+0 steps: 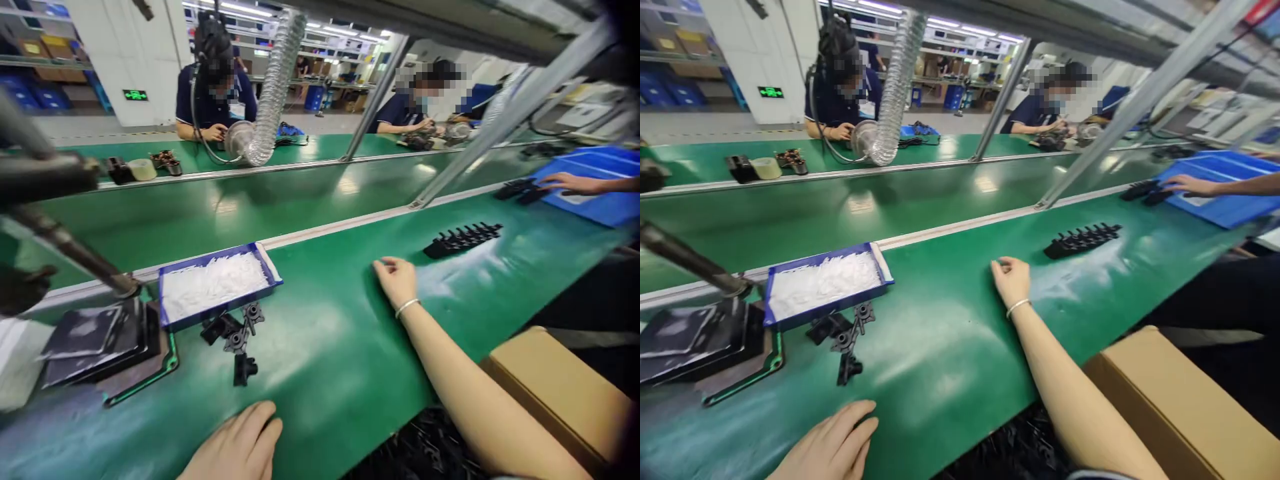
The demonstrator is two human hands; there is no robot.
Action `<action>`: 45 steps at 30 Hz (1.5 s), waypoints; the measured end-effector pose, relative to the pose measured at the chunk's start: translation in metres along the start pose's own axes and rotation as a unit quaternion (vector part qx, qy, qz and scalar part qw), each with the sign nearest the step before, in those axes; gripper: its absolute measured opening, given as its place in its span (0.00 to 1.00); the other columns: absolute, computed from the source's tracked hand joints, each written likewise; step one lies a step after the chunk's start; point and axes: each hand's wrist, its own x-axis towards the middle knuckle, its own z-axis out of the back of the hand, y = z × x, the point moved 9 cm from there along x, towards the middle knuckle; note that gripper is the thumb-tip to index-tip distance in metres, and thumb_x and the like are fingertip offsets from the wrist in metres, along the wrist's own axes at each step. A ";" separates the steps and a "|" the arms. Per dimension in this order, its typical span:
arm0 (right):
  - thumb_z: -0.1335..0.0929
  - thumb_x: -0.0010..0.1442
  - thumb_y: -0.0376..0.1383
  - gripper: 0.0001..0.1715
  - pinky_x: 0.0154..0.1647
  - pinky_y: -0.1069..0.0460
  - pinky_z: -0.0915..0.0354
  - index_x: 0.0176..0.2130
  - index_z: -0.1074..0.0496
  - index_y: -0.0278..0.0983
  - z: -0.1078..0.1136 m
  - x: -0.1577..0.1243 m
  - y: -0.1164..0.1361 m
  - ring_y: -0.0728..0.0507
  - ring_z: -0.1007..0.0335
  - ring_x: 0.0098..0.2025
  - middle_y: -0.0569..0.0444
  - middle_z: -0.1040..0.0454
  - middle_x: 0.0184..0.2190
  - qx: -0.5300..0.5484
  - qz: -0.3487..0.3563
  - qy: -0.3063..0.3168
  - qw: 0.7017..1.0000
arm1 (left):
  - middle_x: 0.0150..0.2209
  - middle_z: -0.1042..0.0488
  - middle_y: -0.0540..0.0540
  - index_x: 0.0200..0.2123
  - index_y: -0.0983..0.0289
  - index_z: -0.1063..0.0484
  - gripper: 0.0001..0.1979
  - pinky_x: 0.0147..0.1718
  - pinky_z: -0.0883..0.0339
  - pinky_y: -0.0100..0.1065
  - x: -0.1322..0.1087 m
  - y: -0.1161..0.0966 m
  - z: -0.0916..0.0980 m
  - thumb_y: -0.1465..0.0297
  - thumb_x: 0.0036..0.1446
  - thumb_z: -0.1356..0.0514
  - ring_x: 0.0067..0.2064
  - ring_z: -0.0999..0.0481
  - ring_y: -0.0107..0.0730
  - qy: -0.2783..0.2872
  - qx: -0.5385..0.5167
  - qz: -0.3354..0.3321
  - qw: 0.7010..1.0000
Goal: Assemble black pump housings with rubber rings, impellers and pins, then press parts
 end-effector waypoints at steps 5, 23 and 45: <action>0.28 0.56 0.47 0.15 0.46 0.48 0.29 0.39 0.25 0.39 -0.081 -0.165 0.147 0.44 0.28 0.39 0.51 0.25 0.37 0.104 0.231 0.254 0.934 | 0.47 0.22 0.64 0.50 0.69 0.31 0.15 0.42 0.20 0.37 0.009 -0.007 0.009 0.78 0.61 0.49 0.46 0.19 0.42 0.060 -0.034 -0.006 0.998; 0.36 0.56 0.66 0.28 0.24 0.45 0.35 0.37 0.28 0.47 -0.040 -0.232 0.257 0.39 0.28 0.28 0.47 0.24 0.30 0.087 0.302 0.211 0.926 | 0.54 0.29 0.64 0.68 0.64 0.52 0.38 0.63 0.50 0.61 -0.223 0.080 0.218 0.66 0.59 0.37 0.58 0.32 0.52 0.044 0.238 0.401 0.883; 0.30 0.63 0.34 0.10 0.47 0.47 0.30 0.46 0.27 0.41 -0.099 -0.386 0.283 0.43 0.30 0.45 0.50 0.31 0.40 0.207 0.347 0.463 0.789 | 0.49 0.22 0.56 0.58 0.57 0.37 0.29 0.56 0.30 0.46 -0.155 0.065 0.091 0.66 0.56 0.32 0.54 0.24 0.41 -0.075 -0.250 0.385 0.885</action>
